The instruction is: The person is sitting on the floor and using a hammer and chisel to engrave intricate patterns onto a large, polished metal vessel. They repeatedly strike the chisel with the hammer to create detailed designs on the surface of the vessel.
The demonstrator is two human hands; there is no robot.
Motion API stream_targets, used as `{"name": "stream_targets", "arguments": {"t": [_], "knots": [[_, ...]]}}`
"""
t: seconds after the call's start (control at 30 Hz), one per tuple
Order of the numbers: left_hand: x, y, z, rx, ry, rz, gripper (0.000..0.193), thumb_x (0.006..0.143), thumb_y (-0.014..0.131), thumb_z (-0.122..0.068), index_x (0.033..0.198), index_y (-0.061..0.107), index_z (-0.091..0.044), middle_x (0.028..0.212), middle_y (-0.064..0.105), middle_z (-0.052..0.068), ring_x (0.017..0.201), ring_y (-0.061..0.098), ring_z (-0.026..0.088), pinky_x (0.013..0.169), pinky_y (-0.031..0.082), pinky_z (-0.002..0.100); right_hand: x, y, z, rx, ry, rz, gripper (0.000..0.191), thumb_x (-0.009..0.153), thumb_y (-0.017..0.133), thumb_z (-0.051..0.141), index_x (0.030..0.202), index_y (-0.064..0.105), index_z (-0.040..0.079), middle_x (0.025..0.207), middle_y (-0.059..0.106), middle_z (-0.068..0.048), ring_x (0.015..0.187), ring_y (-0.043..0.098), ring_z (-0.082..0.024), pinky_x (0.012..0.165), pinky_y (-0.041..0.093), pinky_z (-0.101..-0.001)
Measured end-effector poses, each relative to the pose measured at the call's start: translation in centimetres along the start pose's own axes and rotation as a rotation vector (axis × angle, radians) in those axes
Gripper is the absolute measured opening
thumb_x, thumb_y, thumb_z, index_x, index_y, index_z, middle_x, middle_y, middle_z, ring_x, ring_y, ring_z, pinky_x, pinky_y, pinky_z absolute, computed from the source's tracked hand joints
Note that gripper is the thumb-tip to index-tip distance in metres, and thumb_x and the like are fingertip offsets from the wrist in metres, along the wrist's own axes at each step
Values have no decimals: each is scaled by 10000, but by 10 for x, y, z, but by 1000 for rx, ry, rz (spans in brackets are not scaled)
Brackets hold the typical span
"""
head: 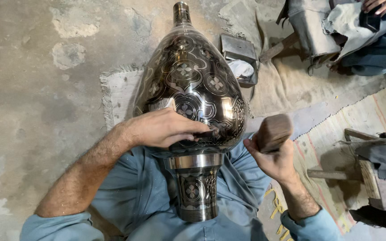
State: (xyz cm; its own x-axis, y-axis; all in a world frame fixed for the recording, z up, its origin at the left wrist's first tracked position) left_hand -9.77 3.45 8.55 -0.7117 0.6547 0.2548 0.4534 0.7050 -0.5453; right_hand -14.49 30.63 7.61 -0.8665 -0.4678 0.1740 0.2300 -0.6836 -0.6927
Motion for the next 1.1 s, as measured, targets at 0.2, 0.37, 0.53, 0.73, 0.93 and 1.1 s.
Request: {"name": "stream_targets", "arguments": {"t": [0.2,0.37,0.53,0.73,0.93,1.1], "knots": [[1,4,3,35,29,30,472,906,689,-80,1369,615,-130,1200,755,101,1066,746,267,911,600,397,12,-11,23,15,-185,-81,346,817,765,65,1122,602,54,984,699,-77,869,720,-240,800,553,-360],[-7,5,7,-8,83,-85,449,925,699,-68,1365,610,-84,1233,740,122,1087,753,276,944,607,397,23,-6,36,-216,-324,-17,449,709,769,59,1132,619,46,1011,674,-101,933,644,-311,894,480,-404],[-26,9,15,-58,-4,-218,442,916,650,-33,1357,620,-33,1176,754,151,1014,784,265,907,638,370,37,-9,55,-403,-426,69,481,682,808,93,1131,640,45,1005,718,-81,913,669,-286,905,436,-448],[-47,16,15,8,-68,-464,319,941,725,-72,1249,674,-3,1066,786,155,950,793,264,833,638,356,67,-9,86,-553,-483,163,476,707,803,102,1152,634,128,970,714,-43,910,694,-256,892,427,-444],[-59,29,19,-64,-157,-610,198,966,707,-57,1153,723,8,1076,798,132,941,809,226,840,654,317,93,1,111,-639,-532,296,416,703,767,132,1088,611,117,861,693,-48,834,688,-261,921,387,-498],[-72,46,21,-178,-219,-806,249,964,684,-14,1205,680,46,1098,781,131,1014,780,209,895,647,323,110,17,129,-664,-505,431,239,844,743,173,1026,593,137,819,702,-9,743,669,-211,918,390,-478]]}}
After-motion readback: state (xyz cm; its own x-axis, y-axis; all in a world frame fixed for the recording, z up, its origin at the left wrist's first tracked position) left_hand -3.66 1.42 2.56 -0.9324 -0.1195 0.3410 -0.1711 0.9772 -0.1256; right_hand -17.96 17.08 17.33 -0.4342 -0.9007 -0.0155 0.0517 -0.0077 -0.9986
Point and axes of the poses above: each hand's wrist, its own x-axis towards the middle knuckle, its own y-axis out of the palm, z = x × y, the point moved 7 cm from there along x, towards the middle knuckle
